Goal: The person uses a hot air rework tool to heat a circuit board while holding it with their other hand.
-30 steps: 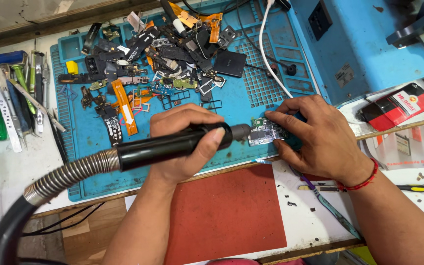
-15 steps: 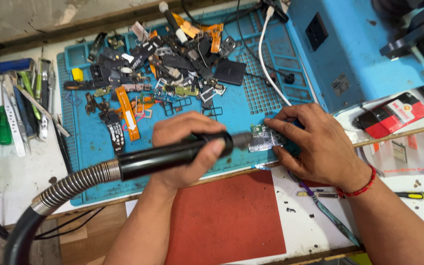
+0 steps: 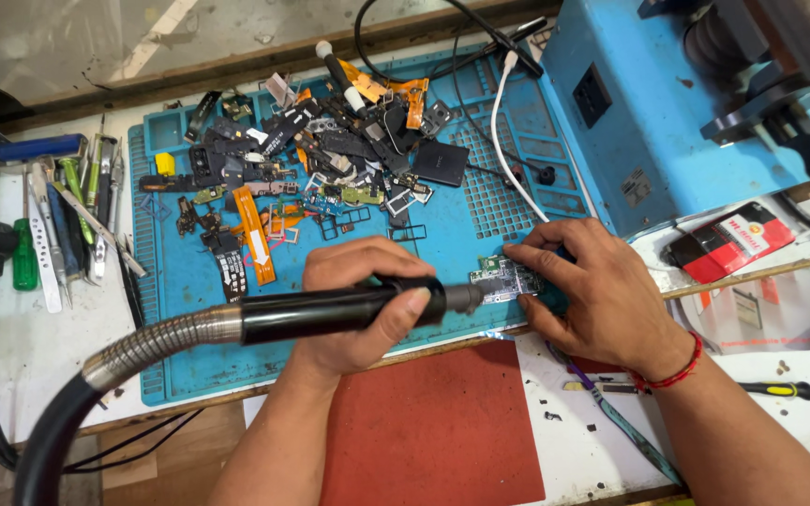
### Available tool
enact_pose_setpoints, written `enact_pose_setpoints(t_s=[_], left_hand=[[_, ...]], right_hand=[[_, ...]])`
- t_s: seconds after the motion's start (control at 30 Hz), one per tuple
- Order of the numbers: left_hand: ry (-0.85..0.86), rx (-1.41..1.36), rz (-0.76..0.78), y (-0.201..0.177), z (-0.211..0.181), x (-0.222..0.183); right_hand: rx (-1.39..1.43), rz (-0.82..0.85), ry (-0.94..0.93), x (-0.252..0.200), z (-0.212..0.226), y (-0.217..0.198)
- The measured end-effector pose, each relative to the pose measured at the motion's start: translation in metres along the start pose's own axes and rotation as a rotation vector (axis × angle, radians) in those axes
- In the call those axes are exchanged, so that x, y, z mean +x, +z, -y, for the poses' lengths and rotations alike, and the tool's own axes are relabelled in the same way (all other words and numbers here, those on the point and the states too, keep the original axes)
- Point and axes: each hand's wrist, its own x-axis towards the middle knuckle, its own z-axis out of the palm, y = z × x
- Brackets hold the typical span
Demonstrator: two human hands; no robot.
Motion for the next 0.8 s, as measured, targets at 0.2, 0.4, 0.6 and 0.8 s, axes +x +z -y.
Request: enact_pose_setpoints(t_s=[0.2, 0.4, 0.6, 0.8], left_hand=[[0.005, 0.057, -0.074, 0.0, 0.003, -0.001], [-0.021, -0.018, -0.067, 0.001, 0.003, 0.0], [-0.003, -0.091, -0.033, 0.005, 0.001, -0.003], [-0.103, 0.01, -0.243, 0.013, -0.008, -0.02]], right_hand=[[-0.084, 0.048, -0.007, 0.008, 0.014, -0.003], [-0.05, 0.052, 0.037, 0.014, 0.024, 0.001], [-0.025, 0.033, 0.028, 0.011, 0.019, 0.002], [0.026, 0.012, 0.04, 0.008, 0.014, 0.002]])
